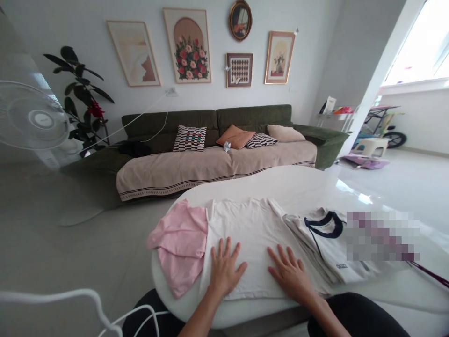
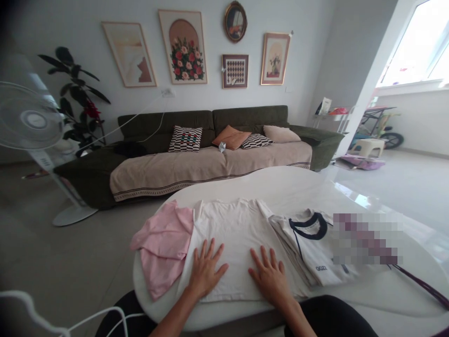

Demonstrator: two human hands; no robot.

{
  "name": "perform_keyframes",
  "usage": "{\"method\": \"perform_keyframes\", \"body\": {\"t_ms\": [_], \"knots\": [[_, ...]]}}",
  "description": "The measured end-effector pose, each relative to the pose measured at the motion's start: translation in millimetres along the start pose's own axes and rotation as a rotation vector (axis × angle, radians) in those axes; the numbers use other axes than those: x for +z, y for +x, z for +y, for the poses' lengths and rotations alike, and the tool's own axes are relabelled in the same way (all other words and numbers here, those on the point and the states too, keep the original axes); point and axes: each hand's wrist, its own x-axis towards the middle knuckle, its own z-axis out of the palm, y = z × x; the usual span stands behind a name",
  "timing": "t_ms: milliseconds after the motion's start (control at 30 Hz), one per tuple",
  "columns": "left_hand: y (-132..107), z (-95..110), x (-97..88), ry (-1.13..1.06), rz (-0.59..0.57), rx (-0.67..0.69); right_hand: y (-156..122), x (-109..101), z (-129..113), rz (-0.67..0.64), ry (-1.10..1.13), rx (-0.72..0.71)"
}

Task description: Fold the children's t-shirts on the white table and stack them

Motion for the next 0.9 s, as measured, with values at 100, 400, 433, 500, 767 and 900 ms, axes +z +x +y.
{"method": "perform_keyframes", "body": {"t_ms": [100, 400, 433, 500, 767, 900], "knots": [[1.2, -1.1, 4.1, -0.016, 0.009, 0.014, 29.9, -14.9, -25.9, -0.052, 0.026, 0.005], [4.7, -9.5, 16.6, -0.053, -0.008, 0.015, 163.8, -12.8, -136.1, -0.212, 0.171, -0.299], [5.0, -9.9, 16.6, -0.059, -0.01, 0.015, 175.6, -8.4, -141.1, -0.211, 0.168, -0.283], [4.7, -9.5, 14.9, -0.072, -0.015, 0.018, 196.4, -1.0, -146.3, -0.21, 0.162, -0.237], [-0.9, -4.0, 0.9, -0.172, 0.079, -0.01, 238.6, -5.9, -171.9, -0.145, 0.168, -0.063], [0.5, -2.9, 3.4, -0.185, 0.131, 0.007, 231.4, -15.9, -213.1, -0.066, 0.214, -0.156]]}}
